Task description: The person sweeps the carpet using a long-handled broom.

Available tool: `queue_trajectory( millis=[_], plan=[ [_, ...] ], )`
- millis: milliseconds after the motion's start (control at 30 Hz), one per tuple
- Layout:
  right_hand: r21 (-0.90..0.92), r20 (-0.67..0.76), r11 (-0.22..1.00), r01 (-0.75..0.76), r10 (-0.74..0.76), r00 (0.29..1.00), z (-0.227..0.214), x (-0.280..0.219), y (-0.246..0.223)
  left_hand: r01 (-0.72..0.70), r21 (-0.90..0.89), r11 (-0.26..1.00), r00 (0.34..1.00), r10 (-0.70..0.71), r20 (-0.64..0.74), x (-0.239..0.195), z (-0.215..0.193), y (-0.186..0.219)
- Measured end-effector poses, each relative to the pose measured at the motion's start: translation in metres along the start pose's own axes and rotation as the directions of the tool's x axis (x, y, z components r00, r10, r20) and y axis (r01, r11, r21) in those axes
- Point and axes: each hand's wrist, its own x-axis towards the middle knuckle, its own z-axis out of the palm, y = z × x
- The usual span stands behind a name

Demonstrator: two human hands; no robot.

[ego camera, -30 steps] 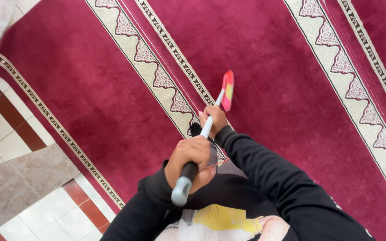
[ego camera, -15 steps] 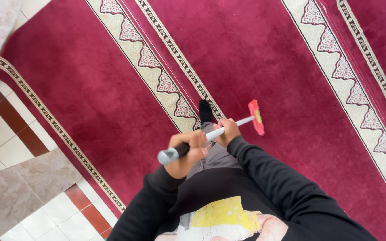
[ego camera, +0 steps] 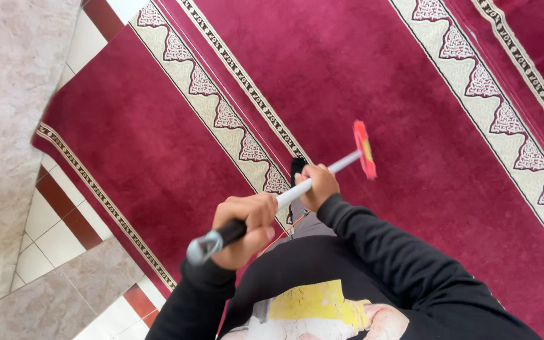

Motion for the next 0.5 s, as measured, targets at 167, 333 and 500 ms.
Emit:
queue_trajectory(
  millis=[167,333,500],
  plan=[
    [0.058,0.072,0.998,-0.030,0.026,0.997,0.041,0.024,0.030,0.009,0.089,0.996,1.000,-0.011,0.022,0.027,-0.009,-0.018],
    [0.224,0.014,0.954,0.198,-0.206,0.978,0.058,0.110,-0.010,-0.109,0.416,0.903,0.984,0.038,0.177,0.055,-0.011,0.015],
    [0.276,-0.029,0.919,0.282,-0.285,0.958,0.024,0.125,-0.058,-0.195,0.258,0.946,0.980,0.177,0.092,0.061,-0.026,0.044]
  ],
)
